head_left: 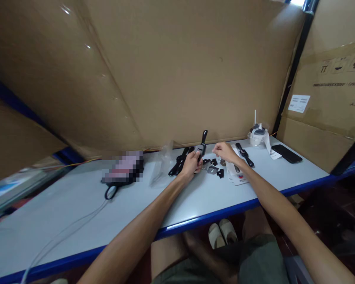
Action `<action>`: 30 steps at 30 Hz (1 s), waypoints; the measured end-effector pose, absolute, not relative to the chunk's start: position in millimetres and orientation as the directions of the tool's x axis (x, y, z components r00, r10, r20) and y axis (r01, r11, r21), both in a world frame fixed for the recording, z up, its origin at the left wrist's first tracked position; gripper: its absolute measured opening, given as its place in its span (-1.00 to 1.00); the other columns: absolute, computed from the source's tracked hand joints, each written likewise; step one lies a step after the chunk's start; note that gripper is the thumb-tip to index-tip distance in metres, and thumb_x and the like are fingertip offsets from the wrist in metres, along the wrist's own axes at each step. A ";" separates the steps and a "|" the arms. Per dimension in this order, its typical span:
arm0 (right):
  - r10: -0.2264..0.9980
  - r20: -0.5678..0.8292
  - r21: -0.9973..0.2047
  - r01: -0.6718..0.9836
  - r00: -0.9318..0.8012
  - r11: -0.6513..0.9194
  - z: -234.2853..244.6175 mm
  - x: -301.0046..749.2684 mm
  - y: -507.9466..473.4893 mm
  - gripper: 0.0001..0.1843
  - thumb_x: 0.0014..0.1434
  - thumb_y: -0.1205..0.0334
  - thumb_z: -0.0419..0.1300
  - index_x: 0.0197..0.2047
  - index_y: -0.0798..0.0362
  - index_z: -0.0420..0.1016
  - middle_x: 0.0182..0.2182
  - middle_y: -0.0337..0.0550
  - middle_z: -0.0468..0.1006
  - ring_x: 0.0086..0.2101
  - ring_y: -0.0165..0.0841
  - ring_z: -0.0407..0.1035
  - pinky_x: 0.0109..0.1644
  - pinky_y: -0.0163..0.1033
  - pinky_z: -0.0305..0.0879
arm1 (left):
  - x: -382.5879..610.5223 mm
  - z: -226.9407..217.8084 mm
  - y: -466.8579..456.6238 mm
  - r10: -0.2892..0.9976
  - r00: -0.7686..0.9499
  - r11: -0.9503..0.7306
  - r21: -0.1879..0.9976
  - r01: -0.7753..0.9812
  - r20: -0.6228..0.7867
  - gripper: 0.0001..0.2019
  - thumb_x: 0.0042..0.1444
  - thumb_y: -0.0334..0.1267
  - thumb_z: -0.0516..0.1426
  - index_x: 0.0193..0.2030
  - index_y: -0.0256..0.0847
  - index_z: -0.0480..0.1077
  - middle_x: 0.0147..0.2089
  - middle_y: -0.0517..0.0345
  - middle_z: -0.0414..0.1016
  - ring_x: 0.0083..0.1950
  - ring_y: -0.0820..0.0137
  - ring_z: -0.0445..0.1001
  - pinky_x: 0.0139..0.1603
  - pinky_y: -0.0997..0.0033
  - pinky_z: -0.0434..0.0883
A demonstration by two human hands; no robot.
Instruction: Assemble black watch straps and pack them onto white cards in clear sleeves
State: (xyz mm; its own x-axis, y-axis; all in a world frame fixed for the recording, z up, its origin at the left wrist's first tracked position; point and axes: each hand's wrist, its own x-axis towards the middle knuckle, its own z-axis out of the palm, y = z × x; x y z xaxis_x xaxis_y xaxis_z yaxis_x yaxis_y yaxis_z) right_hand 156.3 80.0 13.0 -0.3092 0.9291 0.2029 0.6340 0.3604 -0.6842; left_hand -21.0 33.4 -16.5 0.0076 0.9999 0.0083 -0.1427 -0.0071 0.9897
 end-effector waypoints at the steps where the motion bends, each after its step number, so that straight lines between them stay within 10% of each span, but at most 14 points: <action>1: 0.912 0.181 -0.556 0.726 -0.369 0.404 17.2 158.3 75.6 -0.85 0.25 0.19 0.28 -0.31 0.08 0.59 -0.39 -0.18 0.64 -0.32 -0.39 0.50 -0.28 -0.39 0.24 | -22.5 -16.3 33.8 1.000 -0.015 -0.011 0.988 -0.154 0.009 -0.70 0.36 -0.10 0.09 -0.33 -0.11 0.09 -0.63 0.43 0.16 -0.71 0.62 0.00 -0.70 0.65 -0.13; 7: 0.863 -0.107 -0.076 0.869 -0.494 0.488 36.2 151.7 42.0 -0.55 0.07 -0.16 0.42 -0.24 0.10 0.69 -0.21 0.09 0.69 -0.10 -0.06 0.57 -0.18 -0.24 0.29 | -27.4 -15.2 35.6 0.995 -0.098 -0.009 0.984 -0.179 -0.008 -0.75 0.37 -0.16 0.05 -0.33 -0.12 0.11 -0.63 0.41 0.15 -0.70 0.60 0.00 -0.68 0.63 -0.12; 30: 0.809 -0.250 -0.132 0.846 -0.533 0.516 46.9 168.5 43.2 -0.66 -0.11 0.08 0.55 -0.31 0.07 0.66 -0.35 -0.13 0.63 -0.36 -0.29 0.45 -0.40 -0.29 0.14 | -21.7 -14.7 34.0 0.992 -0.126 0.009 0.987 -0.163 -0.030 -0.79 0.37 -0.20 0.02 -0.33 -0.12 0.13 -0.63 0.40 0.15 -0.70 0.58 0.00 -0.67 0.60 -0.13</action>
State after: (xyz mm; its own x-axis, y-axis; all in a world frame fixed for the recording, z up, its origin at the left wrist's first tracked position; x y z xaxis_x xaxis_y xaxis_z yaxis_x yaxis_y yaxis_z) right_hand 168.5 43.2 46.9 -0.5325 0.8087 -0.2498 0.8461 0.5164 -0.1320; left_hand -21.7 34.0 -14.7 -0.1265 0.9915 -0.0296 -0.1634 0.0086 0.9865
